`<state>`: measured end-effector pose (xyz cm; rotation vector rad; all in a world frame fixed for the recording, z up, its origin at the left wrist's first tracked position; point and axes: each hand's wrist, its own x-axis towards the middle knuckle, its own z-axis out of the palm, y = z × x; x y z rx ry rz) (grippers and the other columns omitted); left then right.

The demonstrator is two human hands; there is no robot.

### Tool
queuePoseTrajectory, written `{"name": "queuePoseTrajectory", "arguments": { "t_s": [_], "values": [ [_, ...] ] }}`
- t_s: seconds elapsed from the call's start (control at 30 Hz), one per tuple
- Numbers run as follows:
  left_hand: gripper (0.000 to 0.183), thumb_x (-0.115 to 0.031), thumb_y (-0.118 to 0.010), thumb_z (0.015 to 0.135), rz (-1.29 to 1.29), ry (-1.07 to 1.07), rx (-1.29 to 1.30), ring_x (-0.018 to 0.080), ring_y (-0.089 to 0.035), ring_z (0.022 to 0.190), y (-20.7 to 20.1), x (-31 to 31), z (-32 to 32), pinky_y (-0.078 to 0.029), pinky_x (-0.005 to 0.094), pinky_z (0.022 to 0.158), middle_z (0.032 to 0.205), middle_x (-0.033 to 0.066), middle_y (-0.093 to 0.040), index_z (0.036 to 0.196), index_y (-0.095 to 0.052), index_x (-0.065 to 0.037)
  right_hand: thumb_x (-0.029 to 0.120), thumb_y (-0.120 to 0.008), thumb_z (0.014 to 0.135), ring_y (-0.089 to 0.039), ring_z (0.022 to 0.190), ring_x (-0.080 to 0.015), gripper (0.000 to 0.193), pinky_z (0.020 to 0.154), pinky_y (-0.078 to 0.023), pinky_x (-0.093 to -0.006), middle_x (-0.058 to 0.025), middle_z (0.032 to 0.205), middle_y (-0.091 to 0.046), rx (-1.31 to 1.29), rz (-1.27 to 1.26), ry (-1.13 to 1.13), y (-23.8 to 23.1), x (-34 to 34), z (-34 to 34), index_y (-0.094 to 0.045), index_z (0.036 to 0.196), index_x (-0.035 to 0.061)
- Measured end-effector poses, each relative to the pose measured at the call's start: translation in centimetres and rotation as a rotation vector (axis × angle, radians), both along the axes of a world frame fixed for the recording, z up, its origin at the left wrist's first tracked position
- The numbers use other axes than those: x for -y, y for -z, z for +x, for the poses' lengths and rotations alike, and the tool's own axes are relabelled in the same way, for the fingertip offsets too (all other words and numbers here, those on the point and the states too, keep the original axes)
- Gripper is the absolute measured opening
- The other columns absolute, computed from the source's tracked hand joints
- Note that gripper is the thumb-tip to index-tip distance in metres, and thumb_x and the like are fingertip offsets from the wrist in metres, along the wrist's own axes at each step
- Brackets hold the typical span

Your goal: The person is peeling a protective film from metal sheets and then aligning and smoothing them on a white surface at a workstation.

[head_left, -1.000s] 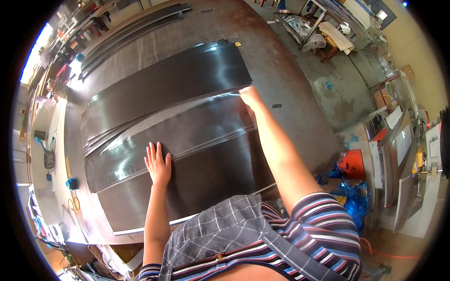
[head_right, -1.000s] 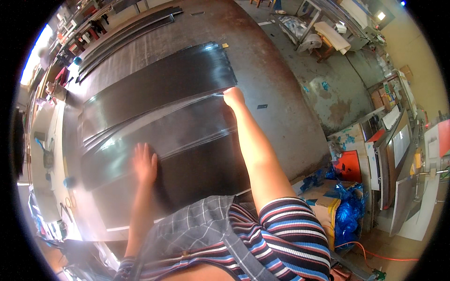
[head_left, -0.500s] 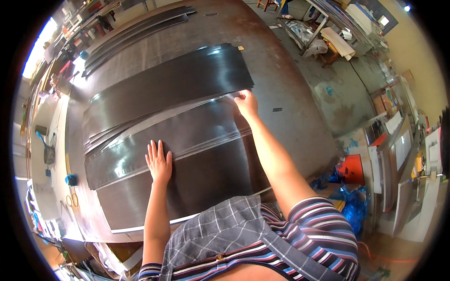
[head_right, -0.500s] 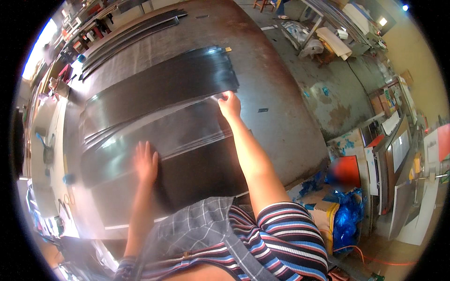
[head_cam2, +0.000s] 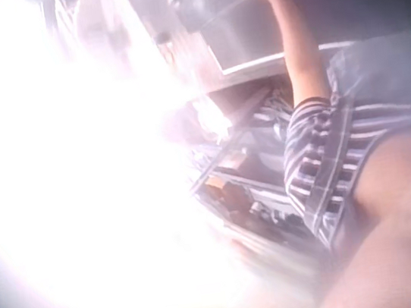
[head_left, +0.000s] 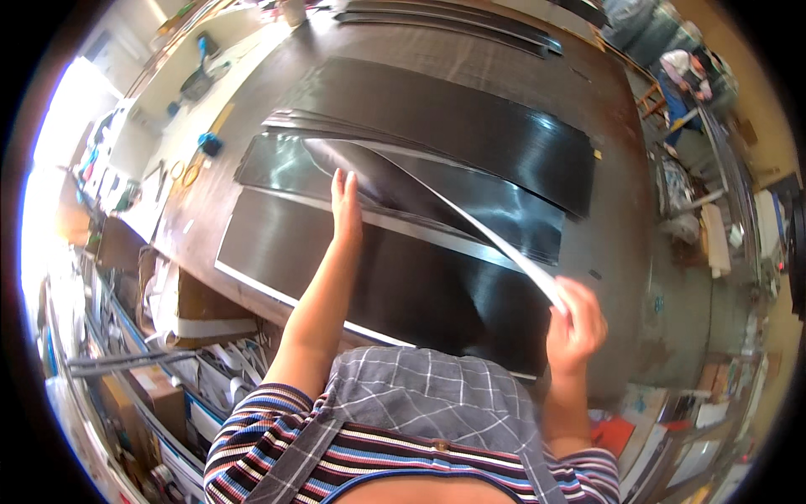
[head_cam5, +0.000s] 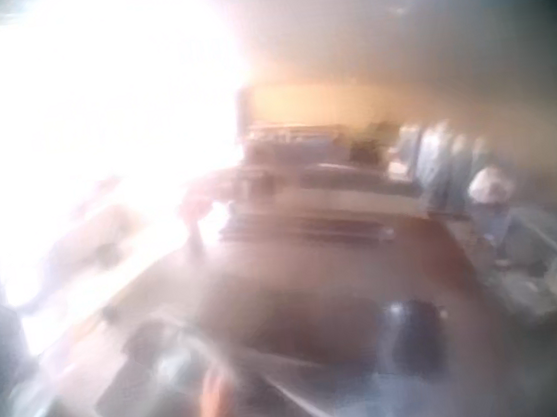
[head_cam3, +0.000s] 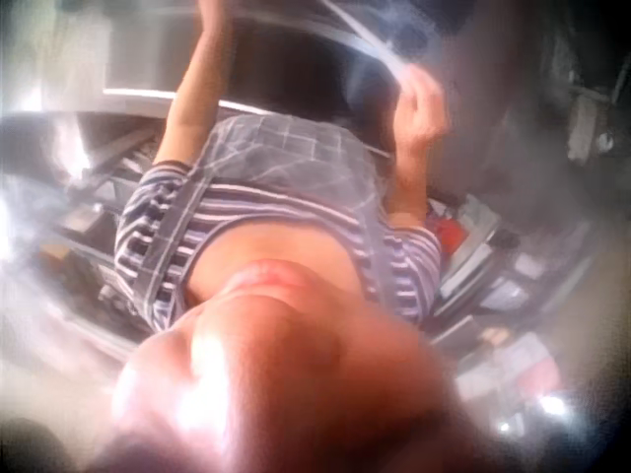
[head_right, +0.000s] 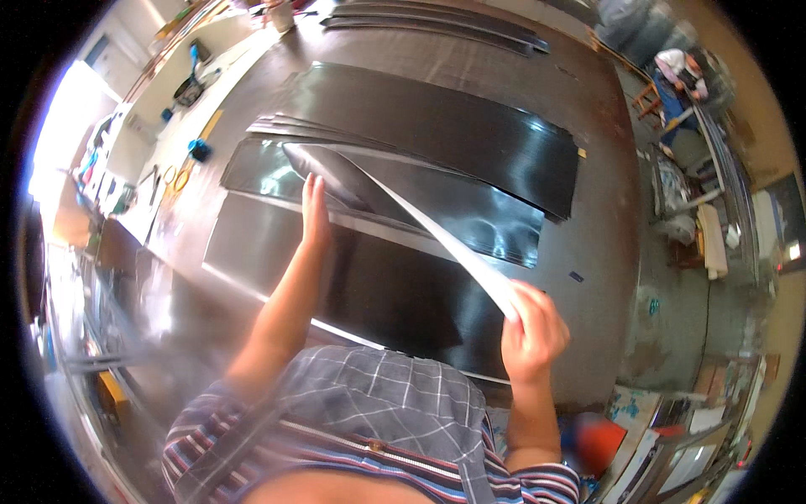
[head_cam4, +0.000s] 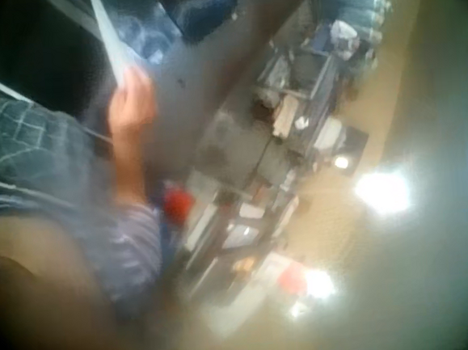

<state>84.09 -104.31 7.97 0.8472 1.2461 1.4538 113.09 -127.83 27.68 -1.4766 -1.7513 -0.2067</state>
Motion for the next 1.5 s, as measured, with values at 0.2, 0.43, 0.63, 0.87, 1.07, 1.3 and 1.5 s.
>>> {"name": "queuePoseTrajectory", "arguments": {
  "t_s": [0.2, 0.43, 0.63, 0.87, 1.07, 1.3, 1.5],
  "values": [
    [0.092, -0.068, -0.045, 0.087, -0.004, -0.024, 0.588, 0.0285, -0.029, 0.136, -1.0, 0.6, -7.4, -0.031, 0.0524, 0.105, 0.152, 0.0123, -0.022, 0.149, -0.016, -0.007, 0.002, -0.060, 0.083, -0.064, 0.085, -0.0241, 0.008, 0.080, -0.049, -0.0319, -0.0138, 0.092, -0.066, -0.384, -0.115, 0.072, 4.2, 6.9, 1.5, -0.064, 0.088, -0.0024],
    [0.092, -0.072, -0.048, 0.082, 0.100, -0.122, 0.631, 0.0307, -0.035, 0.133, 2.3, 4.0, -12.9, -0.029, 0.0472, 0.110, 0.146, 0.0102, -0.037, 0.145, -0.029, -0.008, -0.001, -0.059, 0.082, -0.053, 0.078, -0.0149, 0.002, 0.071, -0.044, -0.0286, -0.0061, 0.082, -0.058, -0.473, -0.507, 0.218, 10.3, 10.1, 8.6, -0.060, 0.081, -0.0021],
    [0.039, -0.022, -0.062, 0.089, -0.214, -0.032, 0.610, 0.0308, -0.054, 0.114, 7.9, 2.5, -19.7, -0.042, 0.0460, 0.101, 0.122, 0.0141, -0.059, 0.120, -0.054, 0.000, -0.006, -0.050, 0.071, -0.055, 0.084, -0.0217, 0.022, 0.080, -0.044, -0.0309, -0.0086, 0.084, -0.054, -0.547, -0.480, 0.368, 17.7, 6.6, 11.6, -0.050, 0.092, 0.0022],
    [0.023, -0.011, -0.061, 0.087, -0.530, 0.015, 0.834, 0.0287, -0.060, 0.102, 10.4, 4.8, -20.8, -0.048, 0.0425, 0.094, 0.107, 0.0131, -0.063, 0.107, -0.058, 0.001, 0.004, -0.065, 0.072, -0.055, 0.100, -0.0312, 0.038, 0.089, -0.043, -0.0392, -0.0156, 0.101, -0.056, -0.126, -0.495, 0.696, 19.8, 4.4, 11.6, -0.049, 0.107, 0.0020],
    [0.024, -0.008, -0.063, 0.085, -0.260, 0.105, 1.024, 0.0271, -0.060, 0.101, 2.0, 9.9, -12.4, -0.048, 0.0424, 0.093, 0.105, 0.0122, -0.063, 0.106, -0.059, 0.001, 0.028, -0.077, 0.074, -0.058, 0.109, -0.0309, 0.049, 0.095, -0.045, -0.0385, -0.0159, 0.115, -0.063, -0.376, -0.766, 0.069, 16.8, -7.0, 3.2, -0.061, 0.112, 0.0020],
    [0.022, -0.009, -0.060, 0.087, -0.149, -0.219, 0.754, 0.0246, -0.061, 0.096, 0.4, 10.6, -11.1, -0.047, 0.0398, 0.091, 0.102, 0.0110, -0.065, 0.106, -0.059, 0.001, 0.021, -0.076, 0.074, -0.055, 0.075, -0.0096, 0.031, 0.071, -0.046, -0.0277, -0.0019, 0.083, -0.063, -0.347, -1.616, -0.431, 15.3, -16.7, 1.1, -0.063, 0.093, 0.0004],
    [0.043, -0.020, -0.071, 0.075, -0.066, -0.295, -1.241, 0.0324, -0.051, 0.113, 2.6, 15.1, -12.6, -0.039, 0.0458, 0.098, 0.120, 0.0112, -0.057, 0.115, -0.060, -0.007, 0.011, -0.070, 0.076, -0.053, 0.075, -0.0085, 0.018, 0.070, -0.045, -0.0277, -0.0013, 0.080, -0.061, -0.205, -1.471, -0.438, 16.7, -15.9, 1.9, -0.062, 0.087, -0.0001]
  ]
}}
